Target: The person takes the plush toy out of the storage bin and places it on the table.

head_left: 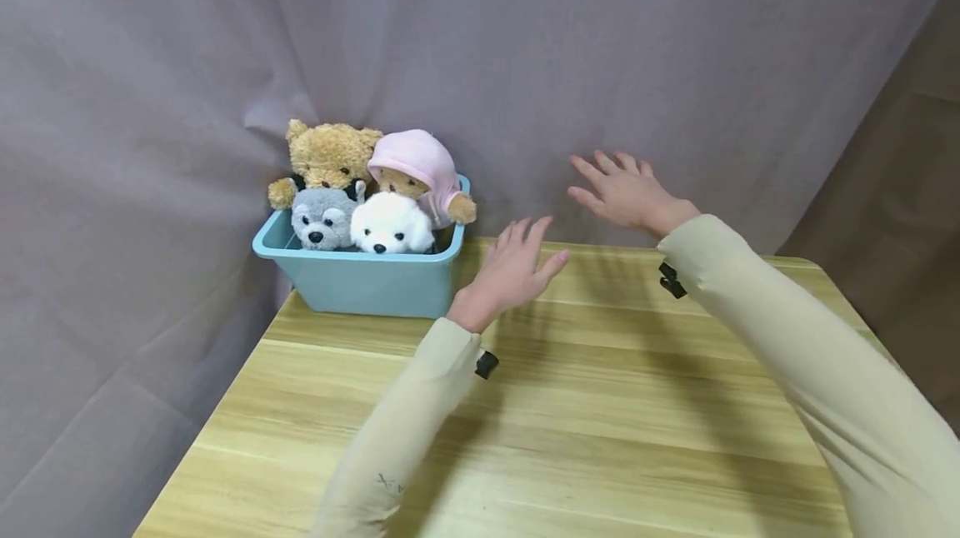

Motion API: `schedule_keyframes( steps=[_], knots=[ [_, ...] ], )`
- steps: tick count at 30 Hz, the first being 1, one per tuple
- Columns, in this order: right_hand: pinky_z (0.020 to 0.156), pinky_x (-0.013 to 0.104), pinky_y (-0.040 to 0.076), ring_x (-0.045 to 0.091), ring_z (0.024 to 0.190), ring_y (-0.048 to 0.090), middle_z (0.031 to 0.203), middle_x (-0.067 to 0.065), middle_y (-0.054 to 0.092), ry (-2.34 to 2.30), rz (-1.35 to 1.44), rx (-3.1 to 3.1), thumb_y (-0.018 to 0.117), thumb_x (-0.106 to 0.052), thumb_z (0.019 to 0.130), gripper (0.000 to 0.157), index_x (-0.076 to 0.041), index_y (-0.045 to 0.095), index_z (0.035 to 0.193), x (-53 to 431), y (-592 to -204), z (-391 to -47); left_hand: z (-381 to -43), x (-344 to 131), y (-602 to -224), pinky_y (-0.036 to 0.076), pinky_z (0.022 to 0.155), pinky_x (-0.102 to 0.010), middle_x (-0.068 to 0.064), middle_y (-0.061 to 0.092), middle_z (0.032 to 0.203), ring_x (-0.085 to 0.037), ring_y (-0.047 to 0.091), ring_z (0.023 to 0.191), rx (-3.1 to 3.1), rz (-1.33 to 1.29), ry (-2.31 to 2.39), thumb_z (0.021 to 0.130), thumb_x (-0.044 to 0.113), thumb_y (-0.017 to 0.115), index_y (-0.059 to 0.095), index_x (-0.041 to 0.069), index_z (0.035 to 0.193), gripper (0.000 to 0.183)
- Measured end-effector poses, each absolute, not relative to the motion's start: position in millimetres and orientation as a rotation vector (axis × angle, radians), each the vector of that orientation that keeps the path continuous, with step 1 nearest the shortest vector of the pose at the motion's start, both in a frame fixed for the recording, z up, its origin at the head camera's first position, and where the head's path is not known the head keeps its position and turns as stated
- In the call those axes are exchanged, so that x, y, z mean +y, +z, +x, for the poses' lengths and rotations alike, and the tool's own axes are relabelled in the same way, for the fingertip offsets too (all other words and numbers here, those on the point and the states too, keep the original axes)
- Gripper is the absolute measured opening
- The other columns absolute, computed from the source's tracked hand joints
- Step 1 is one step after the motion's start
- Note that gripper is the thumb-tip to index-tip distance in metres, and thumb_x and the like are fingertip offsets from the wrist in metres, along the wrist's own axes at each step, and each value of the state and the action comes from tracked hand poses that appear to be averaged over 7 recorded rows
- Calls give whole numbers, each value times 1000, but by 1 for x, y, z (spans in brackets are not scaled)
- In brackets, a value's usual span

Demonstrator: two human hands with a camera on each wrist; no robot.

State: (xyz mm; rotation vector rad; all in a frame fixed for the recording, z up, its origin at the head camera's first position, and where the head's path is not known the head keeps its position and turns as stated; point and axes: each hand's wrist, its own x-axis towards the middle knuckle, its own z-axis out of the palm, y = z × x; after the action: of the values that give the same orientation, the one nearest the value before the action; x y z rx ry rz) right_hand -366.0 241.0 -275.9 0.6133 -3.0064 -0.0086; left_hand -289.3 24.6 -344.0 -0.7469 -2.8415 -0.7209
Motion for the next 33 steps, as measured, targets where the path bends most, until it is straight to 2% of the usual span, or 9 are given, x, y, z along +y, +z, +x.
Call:
schedule_keyframes(
  steps=[7,14,22,33],
  knots=[
    [113,76,12,55,145,10,162,25,14,42,634,-2977,23,-58,102,69,-22,9,159,227,-274,-363,-276,18,-342,34,117,-53,-16,30,157,-36,33,144,-2732,-756,-910,102,55,34,23,16,155,67],
    [114,75,14,53,146,12,162,23,15,80,644,-2945,24,-58,102,68,-22,10,159,214,-267,-365,-267,3,-338,38,114,-50,-12,31,157,-30,35,143,-2665,-681,-1116,101,60,30,22,18,155,69],
    [115,73,15,50,147,14,163,21,16,78,694,-2917,24,-60,101,69,-24,10,159,183,-247,-369,-259,-12,-336,42,111,-48,-14,39,151,-29,44,137,-2587,-622,-1206,101,59,31,27,15,153,69],
    [116,70,19,49,146,17,162,20,21,166,730,-2890,28,-56,102,67,-24,11,159,146,-236,-368,-256,-39,-335,49,104,-44,-13,54,138,-26,57,121,-2454,-505,-1345,103,48,38,41,13,146,55]
  ],
)
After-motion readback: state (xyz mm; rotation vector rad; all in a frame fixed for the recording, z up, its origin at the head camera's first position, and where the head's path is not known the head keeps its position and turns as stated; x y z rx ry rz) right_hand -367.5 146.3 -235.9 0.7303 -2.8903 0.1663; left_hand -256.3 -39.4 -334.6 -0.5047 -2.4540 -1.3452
